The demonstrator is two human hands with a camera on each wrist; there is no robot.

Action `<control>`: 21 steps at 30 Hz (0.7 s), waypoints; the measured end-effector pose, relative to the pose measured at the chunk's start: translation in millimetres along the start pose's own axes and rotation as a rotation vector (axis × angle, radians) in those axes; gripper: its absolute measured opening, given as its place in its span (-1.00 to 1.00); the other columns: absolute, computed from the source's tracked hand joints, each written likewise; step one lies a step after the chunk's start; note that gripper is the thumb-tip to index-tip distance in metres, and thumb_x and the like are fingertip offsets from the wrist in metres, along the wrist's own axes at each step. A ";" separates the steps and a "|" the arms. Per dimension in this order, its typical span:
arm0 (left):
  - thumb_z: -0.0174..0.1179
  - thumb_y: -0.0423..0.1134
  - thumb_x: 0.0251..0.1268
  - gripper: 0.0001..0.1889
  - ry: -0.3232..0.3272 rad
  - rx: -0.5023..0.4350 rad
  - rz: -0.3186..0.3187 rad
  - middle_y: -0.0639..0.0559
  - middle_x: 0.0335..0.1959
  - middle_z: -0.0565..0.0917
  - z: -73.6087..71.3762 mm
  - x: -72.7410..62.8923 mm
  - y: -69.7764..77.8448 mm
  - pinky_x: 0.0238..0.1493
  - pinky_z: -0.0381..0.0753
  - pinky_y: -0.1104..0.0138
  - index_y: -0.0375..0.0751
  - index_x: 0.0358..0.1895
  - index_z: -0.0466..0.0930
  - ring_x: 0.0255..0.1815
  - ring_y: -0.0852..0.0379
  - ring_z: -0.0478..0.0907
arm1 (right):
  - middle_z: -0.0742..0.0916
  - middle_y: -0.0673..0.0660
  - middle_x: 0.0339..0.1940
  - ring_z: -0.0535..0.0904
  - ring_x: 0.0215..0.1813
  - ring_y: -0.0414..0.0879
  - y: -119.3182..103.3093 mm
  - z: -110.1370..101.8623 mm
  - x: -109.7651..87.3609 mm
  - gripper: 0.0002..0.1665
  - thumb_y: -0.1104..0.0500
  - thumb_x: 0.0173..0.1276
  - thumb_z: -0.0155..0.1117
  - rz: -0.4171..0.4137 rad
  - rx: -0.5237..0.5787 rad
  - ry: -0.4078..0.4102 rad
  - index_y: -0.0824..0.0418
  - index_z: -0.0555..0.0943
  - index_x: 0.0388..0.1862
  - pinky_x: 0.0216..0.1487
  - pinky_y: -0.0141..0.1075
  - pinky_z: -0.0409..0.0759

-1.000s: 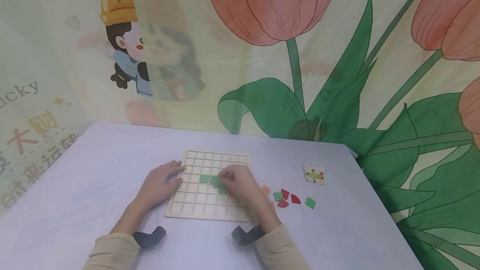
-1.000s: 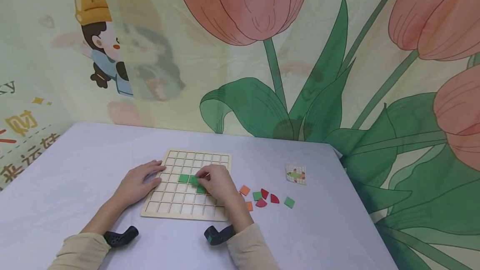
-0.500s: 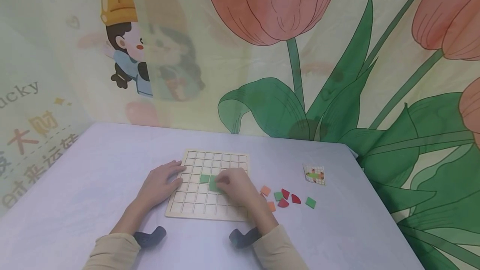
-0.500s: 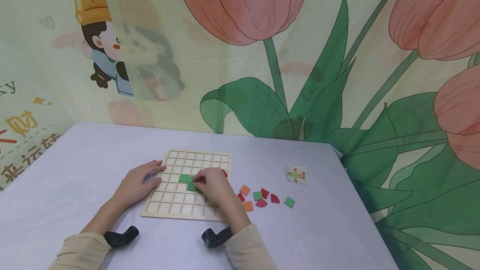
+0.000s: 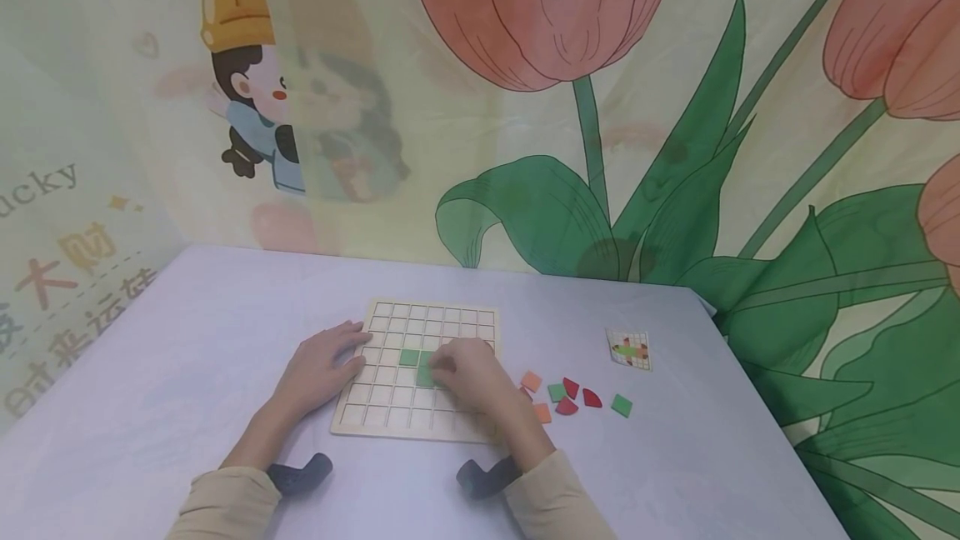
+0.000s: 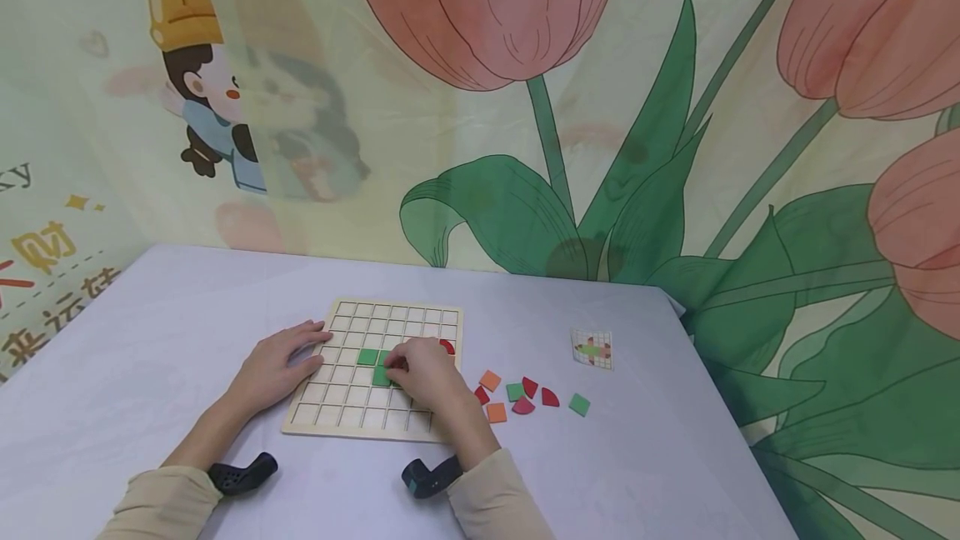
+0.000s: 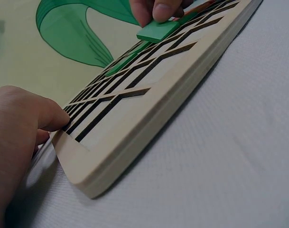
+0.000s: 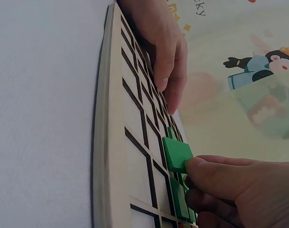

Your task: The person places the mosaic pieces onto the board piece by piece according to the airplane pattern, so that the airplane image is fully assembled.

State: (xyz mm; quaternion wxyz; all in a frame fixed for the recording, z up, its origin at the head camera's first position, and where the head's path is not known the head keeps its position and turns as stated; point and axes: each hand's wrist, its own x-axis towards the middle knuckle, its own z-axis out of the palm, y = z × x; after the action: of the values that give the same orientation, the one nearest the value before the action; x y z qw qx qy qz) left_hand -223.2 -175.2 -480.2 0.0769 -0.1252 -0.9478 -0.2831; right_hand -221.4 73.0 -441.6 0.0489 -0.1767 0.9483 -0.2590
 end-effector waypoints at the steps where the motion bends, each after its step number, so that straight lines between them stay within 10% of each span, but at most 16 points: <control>1: 0.09 -0.18 0.27 -0.59 0.000 -0.001 0.001 -0.15 0.33 0.44 0.0 0.0 0.0 0.37 0.17 -0.19 -0.17 0.18 0.52 0.39 -0.23 0.28 | 0.77 -0.10 -0.21 0.67 -0.07 -0.22 -0.1 0.1 0.0 -0.82 0.12 0.23 0.35 -0.002 -0.005 0.002 0.03 0.73 -0.17 0.02 -0.31 0.65; 21: 0.09 -0.18 0.28 -0.58 -0.014 0.007 -0.003 -0.17 0.33 0.43 -2.1 -0.6 2.4 0.36 0.15 -0.22 -0.18 0.19 0.51 0.39 -0.25 0.26 | 0.71 -0.09 -0.24 0.60 -0.15 -0.24 2.5 2.7 0.1 -0.70 0.11 0.16 0.40 -0.045 -0.055 -0.006 0.06 0.73 -0.09 0.00 -0.36 0.62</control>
State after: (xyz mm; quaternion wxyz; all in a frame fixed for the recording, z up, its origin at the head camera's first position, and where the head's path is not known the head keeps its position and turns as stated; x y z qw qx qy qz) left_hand -221.8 -174.6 -477.4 0.0705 -0.1255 -0.9495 -0.2789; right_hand -221.8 73.7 -445.1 0.0411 -0.2000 0.9507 -0.2332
